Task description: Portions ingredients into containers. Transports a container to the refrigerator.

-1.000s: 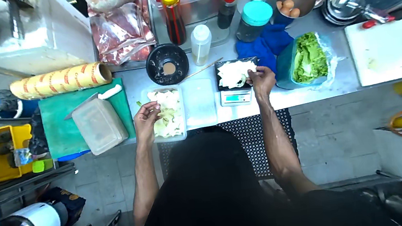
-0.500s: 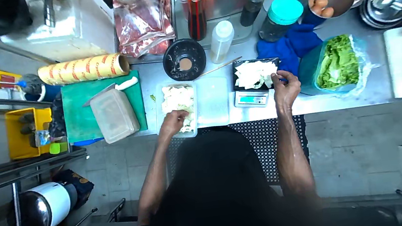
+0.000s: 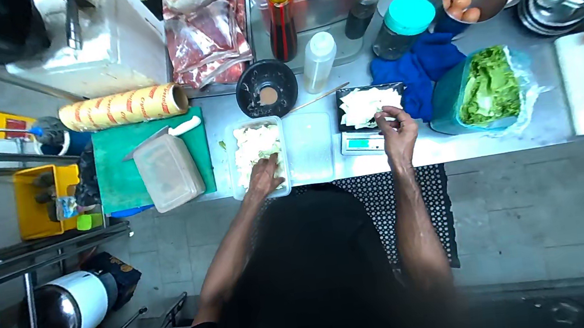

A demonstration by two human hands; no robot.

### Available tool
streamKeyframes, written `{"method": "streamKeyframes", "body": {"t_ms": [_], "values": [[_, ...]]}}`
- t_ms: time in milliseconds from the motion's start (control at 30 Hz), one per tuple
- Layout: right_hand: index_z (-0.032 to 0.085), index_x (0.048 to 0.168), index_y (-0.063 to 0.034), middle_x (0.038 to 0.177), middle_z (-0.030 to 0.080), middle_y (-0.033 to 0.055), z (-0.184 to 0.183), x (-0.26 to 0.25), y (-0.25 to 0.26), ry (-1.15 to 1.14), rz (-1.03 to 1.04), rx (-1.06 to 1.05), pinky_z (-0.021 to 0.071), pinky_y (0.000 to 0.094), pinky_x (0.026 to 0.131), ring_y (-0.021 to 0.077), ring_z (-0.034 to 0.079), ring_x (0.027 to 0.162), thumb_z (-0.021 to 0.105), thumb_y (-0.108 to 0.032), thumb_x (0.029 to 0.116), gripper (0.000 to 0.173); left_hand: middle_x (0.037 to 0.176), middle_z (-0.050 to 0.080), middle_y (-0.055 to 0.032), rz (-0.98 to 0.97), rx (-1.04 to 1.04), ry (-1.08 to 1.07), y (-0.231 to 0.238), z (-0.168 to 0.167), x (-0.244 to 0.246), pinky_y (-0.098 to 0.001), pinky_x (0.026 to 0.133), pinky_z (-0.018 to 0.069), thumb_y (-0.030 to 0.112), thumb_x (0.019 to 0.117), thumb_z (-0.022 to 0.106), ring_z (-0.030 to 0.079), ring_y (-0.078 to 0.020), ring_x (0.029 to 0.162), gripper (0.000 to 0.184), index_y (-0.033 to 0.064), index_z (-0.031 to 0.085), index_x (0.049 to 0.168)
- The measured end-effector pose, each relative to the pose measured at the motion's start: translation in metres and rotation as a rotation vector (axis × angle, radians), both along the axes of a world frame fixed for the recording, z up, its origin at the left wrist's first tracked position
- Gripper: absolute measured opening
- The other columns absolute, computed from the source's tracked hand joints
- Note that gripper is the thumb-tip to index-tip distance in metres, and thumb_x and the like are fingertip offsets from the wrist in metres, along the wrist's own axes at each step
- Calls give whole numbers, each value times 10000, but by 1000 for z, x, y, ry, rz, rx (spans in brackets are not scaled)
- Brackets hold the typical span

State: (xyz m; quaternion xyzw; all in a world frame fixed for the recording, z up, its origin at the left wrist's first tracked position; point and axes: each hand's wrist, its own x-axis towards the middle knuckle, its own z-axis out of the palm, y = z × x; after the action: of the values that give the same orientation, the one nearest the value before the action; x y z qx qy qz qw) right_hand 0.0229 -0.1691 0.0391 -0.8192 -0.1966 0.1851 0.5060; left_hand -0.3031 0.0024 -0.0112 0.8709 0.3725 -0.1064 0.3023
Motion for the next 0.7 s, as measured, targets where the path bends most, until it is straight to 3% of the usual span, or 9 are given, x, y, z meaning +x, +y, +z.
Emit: {"method": "streamKeyframes", "body": {"t_ms": [67, 133, 300, 400, 533, 700], "values": [[682, 1267, -102, 1154, 691, 86, 0, -4, 3, 3, 9, 8, 585, 365, 763, 156, 668, 858, 691, -349, 978, 380, 1312, 650, -167, -7, 60, 30, -7, -3, 0, -597, 1041, 463, 295, 763, 865, 581, -382, 1259, 908, 117, 423, 1537], [683, 1265, -102, 1158, 694, 81, 1, -8, 6, -3, 14, 20, 580, 352, 748, 144, 665, 839, 688, -339, 980, 370, 1293, 656, -171, 19, 111, 73, -11, -2, 4, -595, 1019, 472, 262, 759, 858, 600, -381, 1230, 880, 140, 441, 1524], [678, 1272, -95, 1181, 695, 86, 9, -14, 10, 5, 57, 38, 593, 343, 751, 143, 684, 855, 683, -324, 987, 365, 997, 739, -170, 61, 67, 86, -10, 14, 9, -608, 931, 510, 207, 808, 793, 705, -391, 953, 775, 148, 440, 1495], [679, 1271, -78, 1179, 695, 95, 19, -13, 6, 21, 82, 79, 596, 331, 751, 142, 685, 840, 687, -295, 986, 358, 1015, 738, -96, 157, -185, -200, 0, 34, -13, -565, 833, 587, 199, 821, 804, 721, -301, 912, 826, 189, 388, 1534], [668, 1273, -52, 1121, 715, 75, 30, -20, 4, 75, 104, 133, 585, 316, 736, 122, 674, 811, 671, -231, 998, 328, 1080, 720, -88, 416, -564, -690, 12, 57, -50, -419, 838, 613, 63, 868, 802, 711, -220, 912, 629, 161, 534, 1429], [659, 1271, -15, 1115, 719, 112, 37, -56, 28, 167, 279, 198, 600, 375, 764, 178, 695, 869, 655, -225, 1000, 343, 1199, 674, -129, 654, -915, -1062, 20, 64, -69, -465, 874, 609, -26, 892, 716, 703, -246, 967, 428, 66, 613, 1298]]}}
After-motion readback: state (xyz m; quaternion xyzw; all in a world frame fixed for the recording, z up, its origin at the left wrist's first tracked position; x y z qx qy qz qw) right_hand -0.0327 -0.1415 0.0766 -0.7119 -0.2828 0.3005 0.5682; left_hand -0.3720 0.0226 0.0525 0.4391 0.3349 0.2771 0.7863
